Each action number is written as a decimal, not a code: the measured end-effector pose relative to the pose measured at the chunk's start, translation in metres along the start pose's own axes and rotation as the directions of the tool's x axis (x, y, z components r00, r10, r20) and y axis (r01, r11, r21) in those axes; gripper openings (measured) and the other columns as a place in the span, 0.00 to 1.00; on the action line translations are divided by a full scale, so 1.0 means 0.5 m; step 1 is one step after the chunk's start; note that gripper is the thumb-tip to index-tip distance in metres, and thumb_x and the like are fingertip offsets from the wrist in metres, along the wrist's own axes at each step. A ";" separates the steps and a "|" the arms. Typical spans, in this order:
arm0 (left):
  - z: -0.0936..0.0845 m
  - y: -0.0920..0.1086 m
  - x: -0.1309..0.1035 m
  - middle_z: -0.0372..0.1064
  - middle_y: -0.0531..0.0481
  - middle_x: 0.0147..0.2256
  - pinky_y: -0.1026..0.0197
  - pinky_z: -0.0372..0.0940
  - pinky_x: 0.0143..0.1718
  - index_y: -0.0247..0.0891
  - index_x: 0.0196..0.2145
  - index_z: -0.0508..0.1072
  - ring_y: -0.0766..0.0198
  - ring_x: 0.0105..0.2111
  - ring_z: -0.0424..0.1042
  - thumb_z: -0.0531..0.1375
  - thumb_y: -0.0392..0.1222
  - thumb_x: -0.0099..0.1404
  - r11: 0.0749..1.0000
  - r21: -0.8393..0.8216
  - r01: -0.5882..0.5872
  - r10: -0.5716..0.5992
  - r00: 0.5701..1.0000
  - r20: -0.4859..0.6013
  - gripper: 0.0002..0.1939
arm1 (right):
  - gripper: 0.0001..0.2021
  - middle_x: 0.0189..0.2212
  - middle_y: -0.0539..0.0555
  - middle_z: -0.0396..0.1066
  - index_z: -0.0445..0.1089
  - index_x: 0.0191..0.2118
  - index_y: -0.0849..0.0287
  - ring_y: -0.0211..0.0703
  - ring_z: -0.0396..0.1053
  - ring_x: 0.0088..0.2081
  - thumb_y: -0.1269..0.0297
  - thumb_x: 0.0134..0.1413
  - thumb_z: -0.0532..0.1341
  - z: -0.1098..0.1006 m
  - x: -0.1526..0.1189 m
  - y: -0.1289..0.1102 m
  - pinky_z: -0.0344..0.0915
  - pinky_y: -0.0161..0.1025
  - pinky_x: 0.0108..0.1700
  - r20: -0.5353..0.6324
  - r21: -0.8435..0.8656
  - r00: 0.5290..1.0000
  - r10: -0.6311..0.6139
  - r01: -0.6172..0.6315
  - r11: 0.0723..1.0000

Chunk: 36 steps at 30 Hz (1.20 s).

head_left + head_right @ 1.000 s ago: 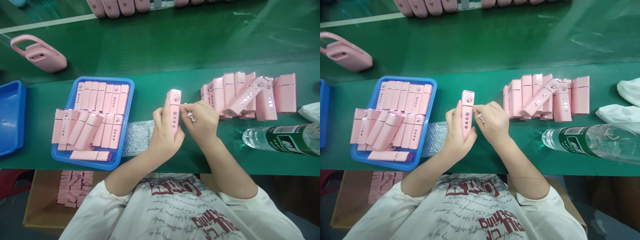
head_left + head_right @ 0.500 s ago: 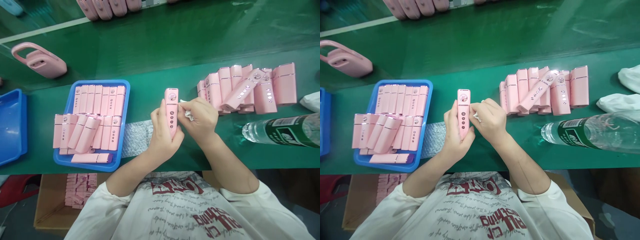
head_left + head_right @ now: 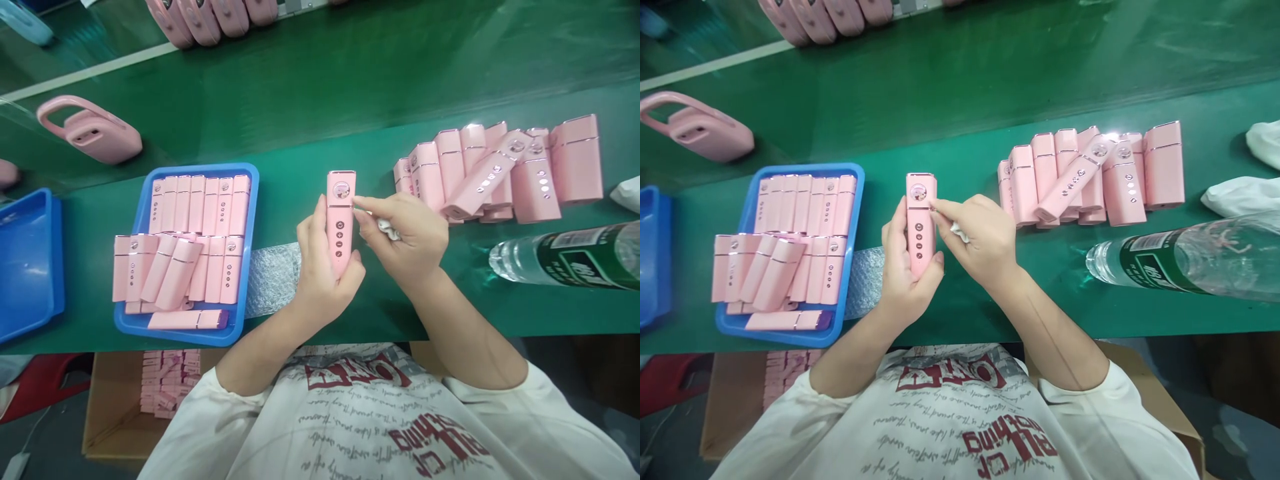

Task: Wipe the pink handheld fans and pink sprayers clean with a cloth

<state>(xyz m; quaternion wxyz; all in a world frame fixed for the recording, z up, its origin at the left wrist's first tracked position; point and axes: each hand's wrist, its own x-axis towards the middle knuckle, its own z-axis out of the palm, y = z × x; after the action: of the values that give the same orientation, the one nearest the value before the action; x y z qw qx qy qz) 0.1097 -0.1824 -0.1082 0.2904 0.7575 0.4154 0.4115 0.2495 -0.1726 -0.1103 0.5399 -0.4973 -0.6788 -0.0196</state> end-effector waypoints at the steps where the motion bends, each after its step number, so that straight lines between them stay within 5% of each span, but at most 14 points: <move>1: 0.000 0.000 0.000 0.52 0.41 0.53 0.50 0.58 0.57 0.42 0.64 0.46 0.54 0.55 0.57 0.56 0.33 0.58 1.000 0.002 -0.002 0.002 1.000 0.001 0.39 | 0.07 0.22 0.48 0.70 0.74 0.40 0.53 0.38 0.64 0.24 0.65 0.61 0.57 0.001 0.000 0.003 0.64 0.40 0.29 0.006 -0.016 1.000 -0.018 0.018 1.000; 7: 0.002 0.000 -0.003 0.51 0.41 0.53 0.49 0.59 0.57 0.43 0.65 0.45 0.54 0.54 0.57 0.56 0.32 0.59 1.000 -0.019 0.016 -0.016 1.000 0.016 0.39 | 0.09 0.21 0.50 0.69 0.75 0.39 0.54 0.40 0.66 0.24 0.64 0.63 0.56 0.001 -0.003 0.010 0.64 0.41 0.27 0.049 -0.147 0.998 -0.030 0.037 0.989; 22: 0.004 0.000 -0.004 0.48 0.40 0.50 0.52 0.64 0.51 0.40 0.65 0.44 0.55 0.53 0.58 0.55 0.31 0.58 0.997 0.070 -0.020 0.019 0.999 0.026 0.39 | 0.07 0.20 0.49 0.67 0.69 0.31 0.52 0.39 0.63 0.24 0.64 0.60 0.59 0.027 -0.012 0.019 0.60 0.41 0.26 -0.081 -0.125 0.991 -0.106 0.095 0.988; 28: 0.007 -0.003 -0.003 0.49 0.41 0.51 0.50 0.61 0.54 0.43 0.65 0.43 0.55 0.53 0.57 0.54 0.31 0.59 0.999 0.047 -0.002 0.000 1.000 0.031 0.39 | 0.12 0.21 0.50 0.66 0.69 0.29 0.53 0.40 0.64 0.25 0.56 0.62 0.57 0.024 -0.014 0.023 0.62 0.41 0.28 -0.049 -0.091 0.998 -0.031 0.026 0.995; 36: 0.001 -0.007 0.000 0.51 0.41 0.54 0.46 0.56 0.58 0.46 0.65 0.43 0.52 0.55 0.55 0.55 0.34 0.59 0.999 0.039 0.012 -0.013 1.000 0.028 0.39 | 0.10 0.20 0.50 0.67 0.68 0.28 0.55 0.38 0.63 0.23 0.66 0.61 0.56 0.014 -0.003 0.021 0.60 0.39 0.25 -0.109 -0.205 0.990 -0.092 0.068 0.976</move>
<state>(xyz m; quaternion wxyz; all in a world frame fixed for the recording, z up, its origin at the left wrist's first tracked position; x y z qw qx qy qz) 0.1087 -0.1807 -0.1111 0.2839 0.7660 0.4242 0.3908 0.2518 -0.1645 -0.1195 0.5249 -0.5195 -0.6598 -0.1391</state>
